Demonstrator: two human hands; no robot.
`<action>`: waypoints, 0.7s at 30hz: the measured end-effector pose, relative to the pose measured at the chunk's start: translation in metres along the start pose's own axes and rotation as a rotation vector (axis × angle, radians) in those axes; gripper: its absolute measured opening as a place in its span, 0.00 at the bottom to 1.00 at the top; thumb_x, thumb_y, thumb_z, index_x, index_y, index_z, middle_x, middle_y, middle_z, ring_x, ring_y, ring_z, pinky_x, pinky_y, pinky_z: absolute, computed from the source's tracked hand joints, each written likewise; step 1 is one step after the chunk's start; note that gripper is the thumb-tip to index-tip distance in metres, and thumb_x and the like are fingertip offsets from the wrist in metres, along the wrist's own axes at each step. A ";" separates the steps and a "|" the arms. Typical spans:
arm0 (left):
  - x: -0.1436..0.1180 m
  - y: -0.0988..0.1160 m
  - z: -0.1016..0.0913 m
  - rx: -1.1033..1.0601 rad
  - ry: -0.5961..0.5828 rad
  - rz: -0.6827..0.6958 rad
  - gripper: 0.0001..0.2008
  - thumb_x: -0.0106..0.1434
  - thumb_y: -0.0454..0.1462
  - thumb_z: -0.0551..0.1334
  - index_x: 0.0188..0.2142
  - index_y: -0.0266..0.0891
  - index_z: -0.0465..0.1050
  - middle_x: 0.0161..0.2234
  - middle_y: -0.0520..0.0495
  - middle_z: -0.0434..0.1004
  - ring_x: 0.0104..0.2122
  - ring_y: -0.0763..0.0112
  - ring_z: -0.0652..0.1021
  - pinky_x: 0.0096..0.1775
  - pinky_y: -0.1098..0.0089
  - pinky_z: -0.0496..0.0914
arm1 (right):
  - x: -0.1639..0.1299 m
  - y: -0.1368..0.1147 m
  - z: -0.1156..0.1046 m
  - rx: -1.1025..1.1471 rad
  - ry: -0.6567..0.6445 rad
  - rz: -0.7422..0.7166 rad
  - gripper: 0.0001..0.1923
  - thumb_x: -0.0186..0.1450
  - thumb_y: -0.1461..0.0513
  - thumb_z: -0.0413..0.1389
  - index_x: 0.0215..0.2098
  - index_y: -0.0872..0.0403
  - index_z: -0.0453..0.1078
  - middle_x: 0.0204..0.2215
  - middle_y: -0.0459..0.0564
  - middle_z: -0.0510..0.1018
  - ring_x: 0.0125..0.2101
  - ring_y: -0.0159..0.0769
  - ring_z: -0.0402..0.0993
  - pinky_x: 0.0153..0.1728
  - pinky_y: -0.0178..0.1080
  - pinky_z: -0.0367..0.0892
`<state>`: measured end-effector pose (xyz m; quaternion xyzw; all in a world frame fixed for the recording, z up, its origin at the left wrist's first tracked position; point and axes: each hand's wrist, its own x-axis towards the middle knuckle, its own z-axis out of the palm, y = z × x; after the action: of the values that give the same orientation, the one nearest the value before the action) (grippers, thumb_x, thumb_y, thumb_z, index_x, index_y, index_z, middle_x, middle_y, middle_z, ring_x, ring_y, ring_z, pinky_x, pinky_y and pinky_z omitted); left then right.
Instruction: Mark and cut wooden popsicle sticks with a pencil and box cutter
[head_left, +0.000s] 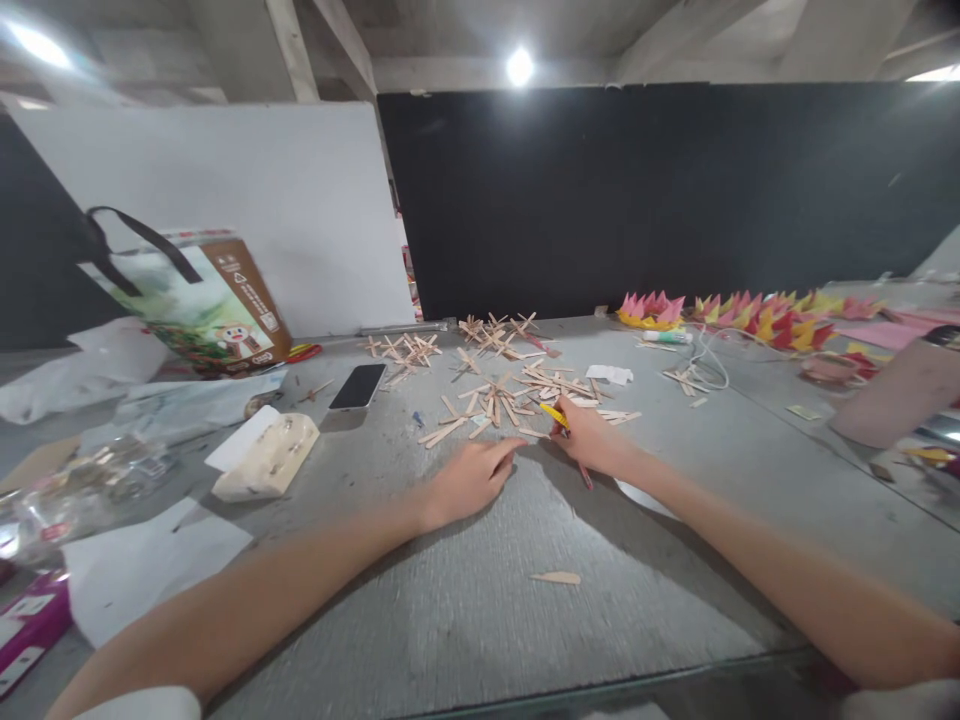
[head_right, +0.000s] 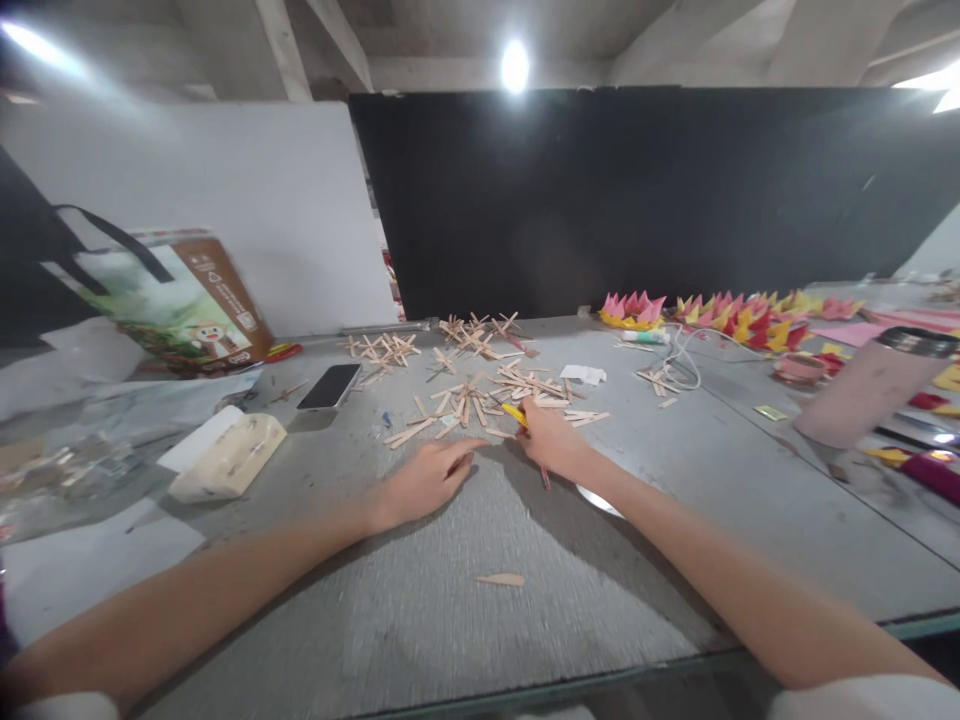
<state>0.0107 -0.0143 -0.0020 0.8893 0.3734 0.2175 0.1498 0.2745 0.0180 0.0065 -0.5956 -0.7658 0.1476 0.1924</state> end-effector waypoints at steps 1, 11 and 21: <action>0.001 -0.001 0.001 0.006 0.025 0.009 0.21 0.76 0.33 0.55 0.64 0.45 0.75 0.48 0.45 0.86 0.49 0.59 0.84 0.54 0.60 0.76 | 0.001 0.000 -0.001 0.015 -0.004 -0.011 0.11 0.67 0.66 0.62 0.43 0.51 0.65 0.40 0.53 0.85 0.37 0.43 0.81 0.35 0.38 0.61; 0.004 0.002 0.001 0.204 0.051 0.141 0.12 0.77 0.36 0.59 0.50 0.39 0.82 0.46 0.42 0.75 0.52 0.56 0.75 0.57 0.57 0.73 | -0.002 -0.007 -0.006 0.194 -0.097 -0.155 0.14 0.63 0.56 0.67 0.38 0.49 0.66 0.37 0.46 0.85 0.37 0.41 0.81 0.37 0.38 0.67; 0.005 -0.001 0.003 0.140 0.096 0.121 0.16 0.75 0.36 0.61 0.28 0.42 0.68 0.37 0.46 0.73 0.46 0.60 0.75 0.51 0.60 0.73 | 0.009 0.017 -0.012 -0.183 0.118 -0.032 0.15 0.81 0.49 0.46 0.47 0.51 0.64 0.45 0.59 0.82 0.43 0.48 0.81 0.40 0.41 0.64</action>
<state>0.0146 -0.0104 -0.0042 0.9070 0.3399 0.2422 0.0559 0.2927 0.0306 0.0098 -0.6060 -0.7728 0.0385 0.1844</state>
